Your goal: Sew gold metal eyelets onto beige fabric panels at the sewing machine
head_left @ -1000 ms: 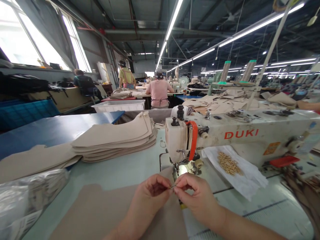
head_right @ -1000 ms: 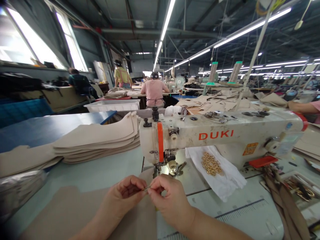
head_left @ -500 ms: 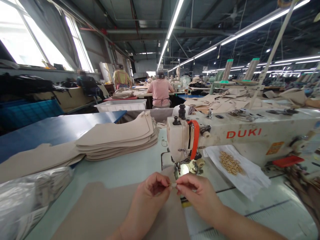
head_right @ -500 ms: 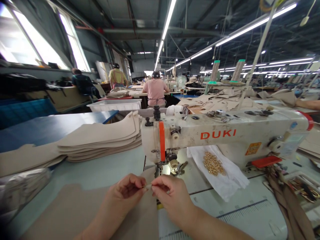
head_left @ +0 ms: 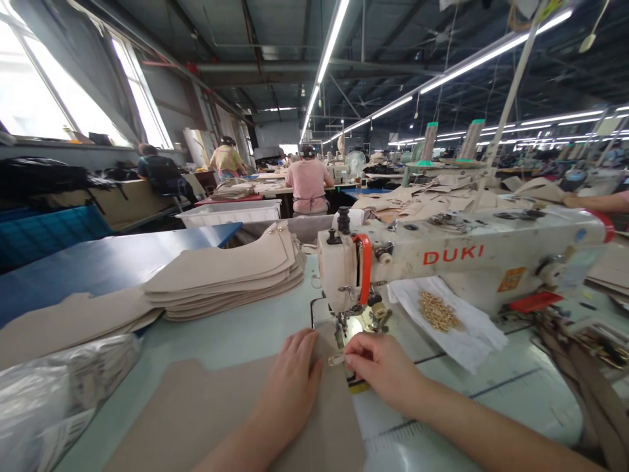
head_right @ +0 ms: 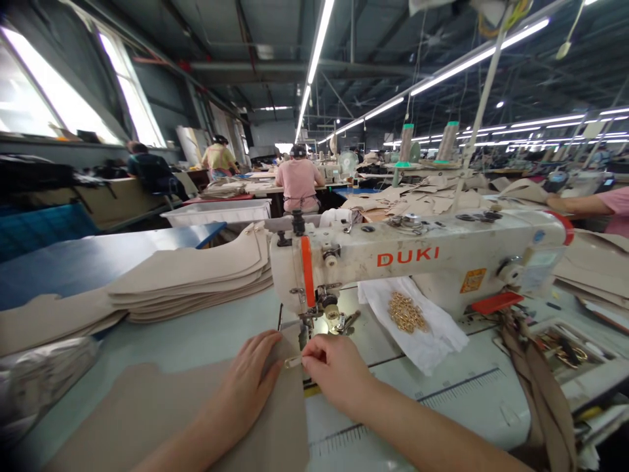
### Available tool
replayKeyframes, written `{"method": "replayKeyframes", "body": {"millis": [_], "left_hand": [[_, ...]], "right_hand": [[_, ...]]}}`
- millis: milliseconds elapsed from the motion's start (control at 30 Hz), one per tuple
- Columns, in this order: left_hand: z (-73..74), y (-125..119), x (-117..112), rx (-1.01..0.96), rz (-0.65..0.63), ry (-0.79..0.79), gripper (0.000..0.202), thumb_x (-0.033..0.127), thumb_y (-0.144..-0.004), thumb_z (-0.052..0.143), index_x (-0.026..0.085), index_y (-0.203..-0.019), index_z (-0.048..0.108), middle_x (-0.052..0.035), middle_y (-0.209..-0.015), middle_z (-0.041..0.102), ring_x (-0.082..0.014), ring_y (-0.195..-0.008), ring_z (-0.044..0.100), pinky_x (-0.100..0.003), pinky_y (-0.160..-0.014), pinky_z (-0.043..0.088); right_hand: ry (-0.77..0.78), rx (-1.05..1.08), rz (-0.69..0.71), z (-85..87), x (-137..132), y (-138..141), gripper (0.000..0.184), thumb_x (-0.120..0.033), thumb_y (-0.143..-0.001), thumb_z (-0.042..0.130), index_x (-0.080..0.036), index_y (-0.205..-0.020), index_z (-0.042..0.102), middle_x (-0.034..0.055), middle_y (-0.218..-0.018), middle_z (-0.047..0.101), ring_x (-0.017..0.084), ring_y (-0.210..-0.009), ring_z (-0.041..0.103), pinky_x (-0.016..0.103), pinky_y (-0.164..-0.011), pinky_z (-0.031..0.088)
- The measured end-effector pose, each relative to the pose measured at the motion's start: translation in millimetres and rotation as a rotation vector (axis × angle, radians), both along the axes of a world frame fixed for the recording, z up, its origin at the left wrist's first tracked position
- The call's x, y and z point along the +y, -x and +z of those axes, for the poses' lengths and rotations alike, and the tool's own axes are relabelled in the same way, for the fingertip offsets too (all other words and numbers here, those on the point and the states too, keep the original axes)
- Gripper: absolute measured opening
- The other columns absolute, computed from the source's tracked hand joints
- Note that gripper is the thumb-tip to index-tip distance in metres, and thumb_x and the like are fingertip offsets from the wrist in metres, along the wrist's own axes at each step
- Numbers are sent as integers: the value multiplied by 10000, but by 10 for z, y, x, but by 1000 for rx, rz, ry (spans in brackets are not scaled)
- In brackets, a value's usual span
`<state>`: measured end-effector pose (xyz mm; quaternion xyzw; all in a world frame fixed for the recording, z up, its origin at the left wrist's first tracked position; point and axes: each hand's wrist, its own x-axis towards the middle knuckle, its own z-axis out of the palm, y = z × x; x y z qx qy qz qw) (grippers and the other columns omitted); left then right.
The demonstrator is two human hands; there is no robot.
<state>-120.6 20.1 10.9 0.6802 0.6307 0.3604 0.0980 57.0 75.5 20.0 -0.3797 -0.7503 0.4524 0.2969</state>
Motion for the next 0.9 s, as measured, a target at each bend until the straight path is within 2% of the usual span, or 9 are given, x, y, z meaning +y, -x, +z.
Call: {"method": "replayKeyframes", "body": {"millis": [133, 233, 367, 500, 633, 700, 767, 900], "left_hand": [[-120, -9, -45, 170, -42, -33, 310, 224, -843, 441, 184, -1132, 546, -119, -1134, 611, -277, -1096, 548, -472, -954, 453], [-126, -36, -129, 229, -38, -29, 341, 209, -847, 419, 159, -1166, 528, -130, -1139, 608, -279, -1103, 544, -481, -944, 466], [-43, -40, -197, 232, -91, 52, 358, 179, -826, 426, 176, -1169, 529, -115, -1159, 602, -258, -1107, 551, -448, -959, 462], [58, 11, -144, 237, -148, 149, 401, 96, -728, 466, 188, -1109, 551, -100, -1145, 606, -243, -1084, 564, -401, -953, 455], [149, 14, -88, 290, -150, 209, 312, 84, -721, 492, 176, -1004, 584, -92, -1044, 637, -237, -994, 608, -377, -887, 482], [164, -13, -88, 319, -128, 144, 218, 112, -774, 486, 184, -945, 601, -79, -995, 647, -226, -938, 622, -364, -837, 502], [144, -40, -92, 339, -141, 14, 158, 148, -821, 479, 199, -886, 613, -61, -956, 649, -212, -907, 619, -343, -806, 512], [55, -62, -63, 358, -216, -200, 184, 165, -872, 456, 200, -791, 618, -36, -824, 645, -187, -817, 606, -305, -753, 519]], "right_hand": [[160, -68, -3, 46, 67, 83, 107, -109, -723, 539, -172, -667, 606, -28, -592, 619, 84, -460, 536, 175, -461, 391], [210, -116, -4, 32, 127, 167, 114, -97, -687, 538, -161, -634, 615, -27, -554, 622, 81, -402, 536, 162, -412, 386], [236, -178, 4, -1, 195, 239, 144, -78, -656, 518, -160, -576, 605, -39, -501, 604, 68, -368, 531, 141, -396, 387], [256, -228, 34, 33, 228, 252, 158, -70, -647, 524, -162, -539, 592, -52, -463, 580, 60, -349, 521, 132, -393, 388], [293, -254, 65, 112, 226, 245, 159, -69, -643, 547, -161, -516, 574, -54, -454, 574, 60, -351, 528, 129, -388, 383], [312, -261, 79, 144, 227, 243, 157, -73, -646, 556, -161, -516, 568, -53, -451, 573, 64, -357, 535, 130, -380, 377], [328, -268, 87, 161, 234, 243, 152, -81, -649, 561, -162, -521, 563, -50, -455, 577, 68, -362, 538, 134, -372, 375], [338, -290, 91, 148, 261, 248, 135, -100, -649, 562, -165, -531, 553, -48, -475, 588, 71, -369, 542, 138, -359, 372]]}}
